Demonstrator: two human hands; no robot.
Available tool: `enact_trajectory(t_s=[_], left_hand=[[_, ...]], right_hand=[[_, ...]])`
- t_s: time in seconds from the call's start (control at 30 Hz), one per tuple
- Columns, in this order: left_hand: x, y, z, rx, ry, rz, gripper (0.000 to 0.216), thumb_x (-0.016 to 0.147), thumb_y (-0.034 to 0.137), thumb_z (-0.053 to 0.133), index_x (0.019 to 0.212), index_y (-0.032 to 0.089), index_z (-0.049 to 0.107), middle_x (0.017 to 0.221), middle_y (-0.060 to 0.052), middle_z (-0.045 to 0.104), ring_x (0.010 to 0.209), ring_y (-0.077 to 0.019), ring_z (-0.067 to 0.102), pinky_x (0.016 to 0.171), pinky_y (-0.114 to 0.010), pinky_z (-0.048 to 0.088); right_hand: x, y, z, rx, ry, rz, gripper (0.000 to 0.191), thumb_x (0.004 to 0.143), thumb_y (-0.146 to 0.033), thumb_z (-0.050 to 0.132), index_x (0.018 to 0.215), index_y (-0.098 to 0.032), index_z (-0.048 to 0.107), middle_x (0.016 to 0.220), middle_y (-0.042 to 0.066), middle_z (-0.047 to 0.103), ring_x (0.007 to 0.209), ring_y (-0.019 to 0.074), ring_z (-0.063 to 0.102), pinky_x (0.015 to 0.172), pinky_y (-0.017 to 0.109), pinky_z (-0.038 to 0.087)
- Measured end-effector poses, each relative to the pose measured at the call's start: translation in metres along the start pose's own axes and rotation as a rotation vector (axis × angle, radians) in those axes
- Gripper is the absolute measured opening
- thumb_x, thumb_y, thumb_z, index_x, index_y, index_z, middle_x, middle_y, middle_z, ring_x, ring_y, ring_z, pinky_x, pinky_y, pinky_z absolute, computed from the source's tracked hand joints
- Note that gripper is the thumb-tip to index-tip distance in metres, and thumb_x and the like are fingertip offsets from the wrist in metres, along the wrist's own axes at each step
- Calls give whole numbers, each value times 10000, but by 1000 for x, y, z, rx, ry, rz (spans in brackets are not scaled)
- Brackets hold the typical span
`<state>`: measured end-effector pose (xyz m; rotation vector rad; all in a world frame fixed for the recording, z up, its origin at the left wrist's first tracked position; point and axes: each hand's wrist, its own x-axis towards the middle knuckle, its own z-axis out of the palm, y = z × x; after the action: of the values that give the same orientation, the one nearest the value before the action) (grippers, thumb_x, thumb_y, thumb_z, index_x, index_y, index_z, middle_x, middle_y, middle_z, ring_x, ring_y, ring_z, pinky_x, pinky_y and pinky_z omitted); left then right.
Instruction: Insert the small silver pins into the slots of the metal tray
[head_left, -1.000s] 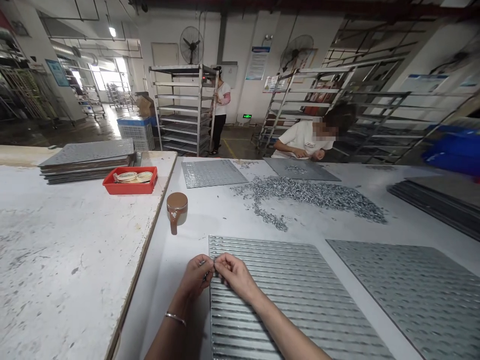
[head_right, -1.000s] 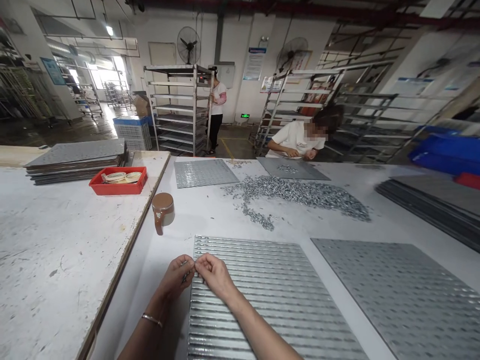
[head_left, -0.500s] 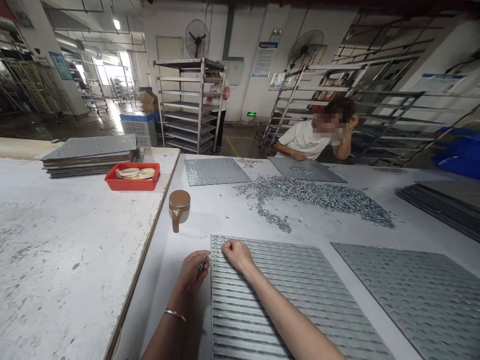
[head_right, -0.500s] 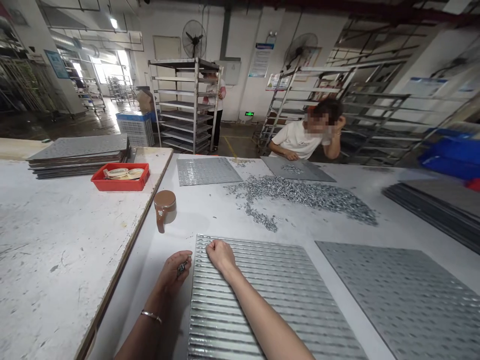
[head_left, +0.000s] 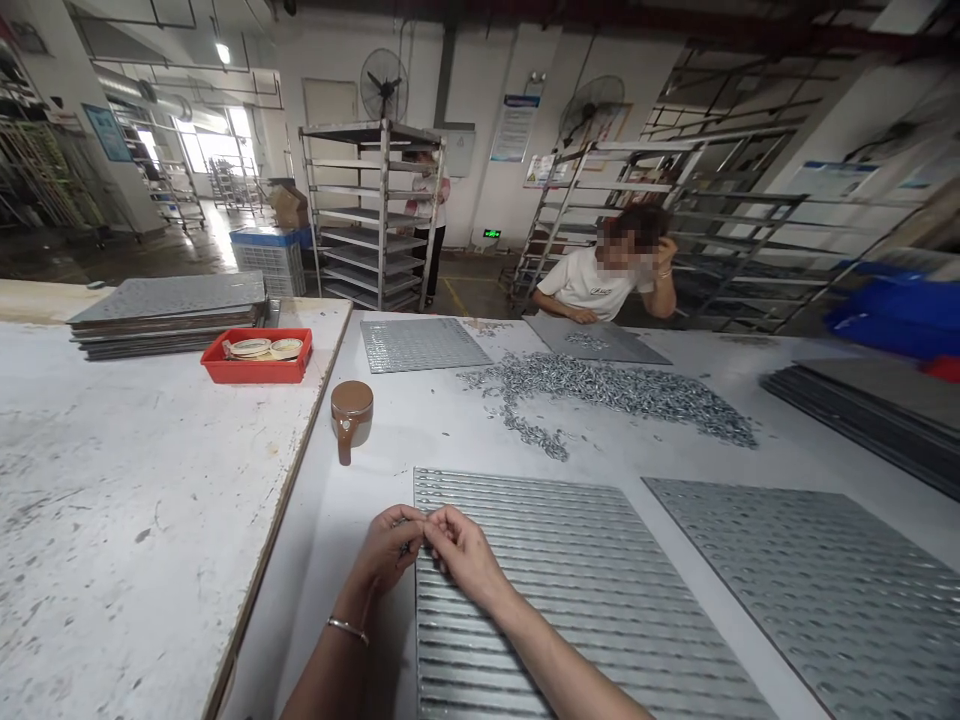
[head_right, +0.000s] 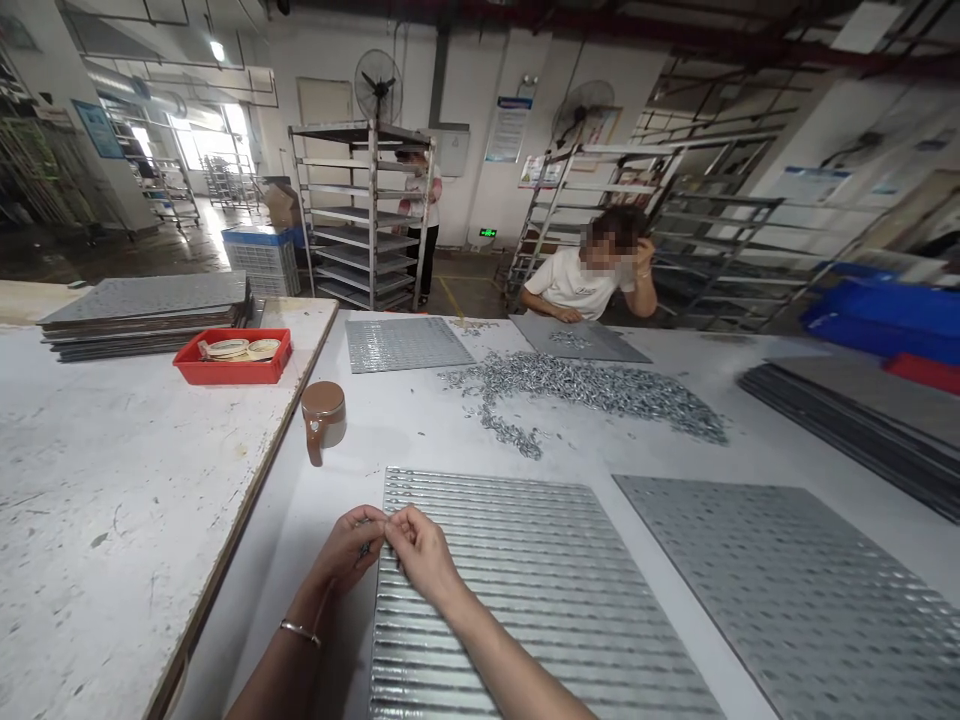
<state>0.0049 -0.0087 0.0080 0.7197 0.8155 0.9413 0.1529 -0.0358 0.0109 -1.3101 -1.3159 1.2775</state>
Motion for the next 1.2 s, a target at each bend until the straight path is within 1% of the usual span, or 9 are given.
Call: enact_trajectory(t_s=[0.1,0.2,0.4,0.67,0.77,0.87,1.0,1.1,1.2], left_hand=[[1,-2,0,64,19,-20,271,611,291,832,725,169,619,409,84,433,377,-40,250,392,-205,110],[3,-5,0,88,34,-40,279,598,291,827,719,181,600,405,83,441,376,-43,243,386,-202,115],[3,0,1,-33,79,45,297,655,343,810,703,176,570,580,33,565,410,-33,312,370,-192,120],[4,0,-2,-36,70,19,367,632,401,843,717,173,568,650,14,591,436,-36,362,364,-183,139],[5,-1,-4,-42,66,28,379,631,416,840,719,175,562,660,14,586,441,-37,359,367,-183,134],[7,-3,-5,-52,50,38,374,651,428,825,730,176,561,687,7,585,455,-42,370,374,-184,129],[8,-4,-7,-83,34,35,367,687,466,794,778,176,589,707,0,576,467,-53,361,382,-192,114],[8,-3,-8,-89,33,28,367,701,471,788,810,177,598,726,-6,573,481,-58,358,394,-193,123],[8,-2,-9,-91,29,28,364,704,471,785,811,180,594,734,-9,567,490,-63,354,397,-195,127]], right_hand=[[4,0,-8,108,-66,84,446,753,-605,742,837,-197,580,573,-76,499,448,83,404,420,203,321],[16,-1,-22,53,-114,103,340,758,-499,731,796,-184,611,556,-71,499,455,86,406,437,206,310],[47,4,-44,-444,170,19,178,791,-328,606,710,-182,667,623,-14,622,592,140,547,594,240,385],[58,13,-34,-652,241,47,154,791,-187,598,639,-207,616,636,15,651,641,175,567,621,271,323],[61,14,-36,-686,257,44,81,761,-162,626,698,-209,606,640,6,646,642,175,567,622,264,330],[62,13,-45,-695,254,17,36,794,-221,631,770,-207,607,662,-12,646,640,168,581,630,247,373],[60,5,-57,-739,237,-72,169,912,-278,515,809,-197,622,762,21,660,737,184,607,705,264,416],[62,-1,-58,-790,135,-173,140,911,-227,537,842,-199,655,840,25,663,852,186,609,808,265,413],[68,-4,-53,-839,40,-217,138,902,-181,564,813,-198,669,818,17,650,831,176,597,796,256,401]])
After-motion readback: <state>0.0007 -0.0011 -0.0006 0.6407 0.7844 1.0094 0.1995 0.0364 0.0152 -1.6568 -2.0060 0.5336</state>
